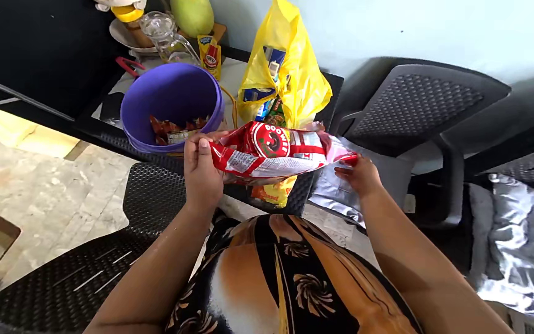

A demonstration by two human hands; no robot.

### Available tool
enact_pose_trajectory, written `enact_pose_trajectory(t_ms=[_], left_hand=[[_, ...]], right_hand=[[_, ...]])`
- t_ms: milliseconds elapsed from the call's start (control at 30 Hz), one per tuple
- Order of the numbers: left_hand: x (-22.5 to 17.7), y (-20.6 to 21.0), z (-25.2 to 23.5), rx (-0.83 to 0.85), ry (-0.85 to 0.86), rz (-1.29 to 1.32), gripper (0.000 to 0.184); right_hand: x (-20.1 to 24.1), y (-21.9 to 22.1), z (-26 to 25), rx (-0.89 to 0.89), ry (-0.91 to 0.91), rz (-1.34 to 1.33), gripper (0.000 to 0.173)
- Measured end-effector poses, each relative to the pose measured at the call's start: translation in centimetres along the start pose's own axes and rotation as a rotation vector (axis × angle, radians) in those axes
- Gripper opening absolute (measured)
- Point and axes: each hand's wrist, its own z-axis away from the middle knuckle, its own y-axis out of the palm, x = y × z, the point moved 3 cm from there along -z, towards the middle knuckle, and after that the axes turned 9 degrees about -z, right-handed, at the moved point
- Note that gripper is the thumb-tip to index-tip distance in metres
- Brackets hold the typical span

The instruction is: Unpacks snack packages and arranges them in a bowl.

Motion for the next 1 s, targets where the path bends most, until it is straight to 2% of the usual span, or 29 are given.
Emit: enact_pose_trajectory(t_ms=[100, 167, 267, 333, 433, 500, 567, 600, 667, 700, 767, 933, 1000], left_hand=[[4.5, -1.6, 0.8, -0.017, -0.033, -0.205, 0.027], [6.8, -2.8, 1.7, -0.038, -0.149, -0.380, 0.034], [7.6, -4.2, 2.5, -0.005, -0.197, -0.606, 0.031], [7.3, -4.7, 2.7, 0.085, -0.119, -0.750, 0.032], [4.8, -4.3, 2.9, 0.247, 0.142, -0.987, 0.050], [3.4, -3.1, 3.1, 0.375, 0.278, -1.075, 0.046], [3.4, -2.0, 2.8, 0.574, 0.225, -1.141, 0.044], [3.7, -1.5, 2.6, 0.674, 0.151, -1.185, 0.054], [3.8, -0.9, 1.8, 0.827, 0.049, -1.286, 0.072], [3.5, -0.7, 1.3, 0.893, 0.010, -1.318, 0.075], [2.7, -0.7, 0.1, 0.979, 0.014, -1.330, 0.073], [0.0, -3.0, -2.3, 1.117, 0.155, -1.178, 0.064], [-2.7, -4.6, -3.3, 1.079, 0.193, -0.974, 0.066]], right_hand=[[1.3, -0.5, -0.4, -0.024, -0.093, 0.092, 0.046], [2.5, -1.4, -0.6, -0.074, -0.166, 0.166, 0.047], [4.6, -3.0, -1.3, -0.133, -0.230, 0.245, 0.045], [6.2, -3.7, -1.5, -0.154, -0.329, 0.434, 0.042], [9.9, -1.5, 2.4, -0.117, -0.677, 0.754, 0.047], [11.2, 2.3, 8.3, 0.015, -1.051, 0.821, 0.035], [10.2, 6.5, 14.2, 0.334, -1.287, 0.802, 0.021], [8.9, 8.7, 16.7, 0.531, -1.323, 0.824, 0.019], [5.3, 13.0, 19.6, 0.822, -1.296, 1.002, 0.019], [3.7, 14.6, 19.8, 0.875, -1.246, 1.161, 0.021], [1.8, 16.4, 19.3, 0.862, -1.094, 1.429, 0.035], [1.7, 17.4, 19.0, 0.713, -0.917, 1.660, 0.080], [1.2, 18.1, 19.1, 0.664, -0.901, 1.707, 0.083]])
